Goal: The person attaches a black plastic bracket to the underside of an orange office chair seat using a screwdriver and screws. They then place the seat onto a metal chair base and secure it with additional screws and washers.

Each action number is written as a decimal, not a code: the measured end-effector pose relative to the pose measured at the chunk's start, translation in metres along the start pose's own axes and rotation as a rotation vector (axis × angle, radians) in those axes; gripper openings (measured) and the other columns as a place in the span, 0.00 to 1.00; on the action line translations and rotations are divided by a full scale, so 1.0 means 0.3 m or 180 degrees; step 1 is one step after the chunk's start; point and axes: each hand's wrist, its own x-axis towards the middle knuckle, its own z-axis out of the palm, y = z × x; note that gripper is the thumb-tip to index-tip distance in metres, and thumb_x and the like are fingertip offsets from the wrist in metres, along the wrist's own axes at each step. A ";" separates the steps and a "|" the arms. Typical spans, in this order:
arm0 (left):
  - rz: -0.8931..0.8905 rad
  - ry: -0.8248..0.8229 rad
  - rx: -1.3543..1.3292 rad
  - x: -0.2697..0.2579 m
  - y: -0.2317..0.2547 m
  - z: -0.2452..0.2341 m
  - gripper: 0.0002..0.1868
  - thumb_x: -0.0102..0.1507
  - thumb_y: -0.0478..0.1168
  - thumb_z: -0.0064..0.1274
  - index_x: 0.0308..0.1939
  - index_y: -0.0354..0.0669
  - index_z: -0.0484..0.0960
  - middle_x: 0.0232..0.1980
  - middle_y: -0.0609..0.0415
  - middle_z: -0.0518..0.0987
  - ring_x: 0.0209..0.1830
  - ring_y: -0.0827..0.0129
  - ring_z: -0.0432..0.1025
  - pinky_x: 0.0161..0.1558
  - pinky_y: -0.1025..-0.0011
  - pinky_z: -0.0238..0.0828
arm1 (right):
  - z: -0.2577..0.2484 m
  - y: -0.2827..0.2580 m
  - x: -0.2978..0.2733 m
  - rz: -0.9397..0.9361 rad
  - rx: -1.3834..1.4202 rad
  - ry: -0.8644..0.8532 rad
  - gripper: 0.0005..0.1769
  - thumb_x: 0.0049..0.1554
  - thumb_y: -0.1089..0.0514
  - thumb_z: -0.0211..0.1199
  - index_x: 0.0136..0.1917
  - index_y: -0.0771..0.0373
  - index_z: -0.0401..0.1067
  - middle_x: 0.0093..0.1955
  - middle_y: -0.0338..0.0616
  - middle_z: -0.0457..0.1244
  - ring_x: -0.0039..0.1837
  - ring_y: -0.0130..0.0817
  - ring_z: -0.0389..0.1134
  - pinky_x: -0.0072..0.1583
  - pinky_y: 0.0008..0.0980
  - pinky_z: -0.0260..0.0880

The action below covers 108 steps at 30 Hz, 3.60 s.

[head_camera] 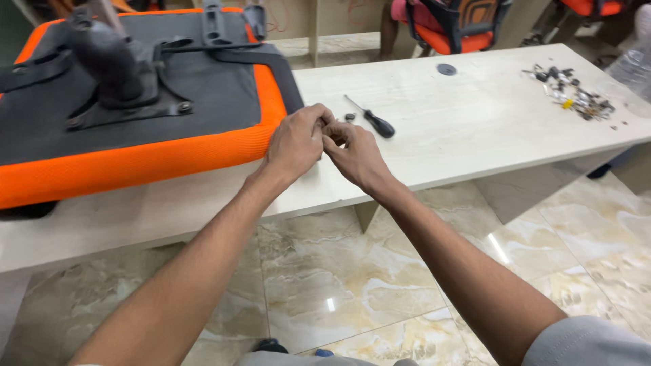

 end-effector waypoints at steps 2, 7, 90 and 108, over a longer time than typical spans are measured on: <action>-0.0160 -0.0339 -0.0084 0.045 0.002 0.129 0.11 0.65 0.34 0.44 0.47 0.41 0.81 0.41 0.43 0.84 0.44 0.50 0.79 0.46 0.57 0.74 | -0.076 0.101 -0.023 0.0688 -0.0152 -0.0135 0.16 0.61 0.52 0.60 0.48 0.69 0.77 0.39 0.51 0.70 0.43 0.38 0.68 0.48 0.36 0.70; -0.0533 -0.0956 -0.0253 0.156 -0.098 0.416 0.11 0.65 0.38 0.48 0.49 0.43 0.81 0.47 0.45 0.85 0.48 0.53 0.79 0.50 0.59 0.73 | -0.191 0.388 -0.012 0.1268 -0.0219 -0.0038 0.18 0.58 0.47 0.62 0.47 0.64 0.78 0.41 0.48 0.72 0.45 0.37 0.72 0.50 0.36 0.71; -0.2131 -0.0284 -0.1335 -0.161 -0.907 -1.221 0.16 0.67 0.33 0.47 0.57 0.31 0.77 0.50 0.48 0.82 0.47 0.72 0.80 0.53 0.78 0.79 | 1.061 -0.709 0.800 -0.0911 0.3178 -0.0912 0.18 0.69 0.43 0.59 0.59 0.57 0.60 0.39 0.34 0.56 0.40 0.24 0.59 0.41 0.27 0.62; -0.1296 -0.0451 -0.0366 -0.087 -0.809 -1.143 0.13 0.59 0.40 0.63 0.39 0.31 0.85 0.35 0.51 0.83 0.36 0.67 0.75 0.43 0.69 0.72 | 1.102 -0.775 0.759 -0.1092 0.2485 -0.0431 0.17 0.71 0.47 0.56 0.63 0.58 0.57 0.40 0.32 0.55 0.39 0.19 0.55 0.37 0.23 0.58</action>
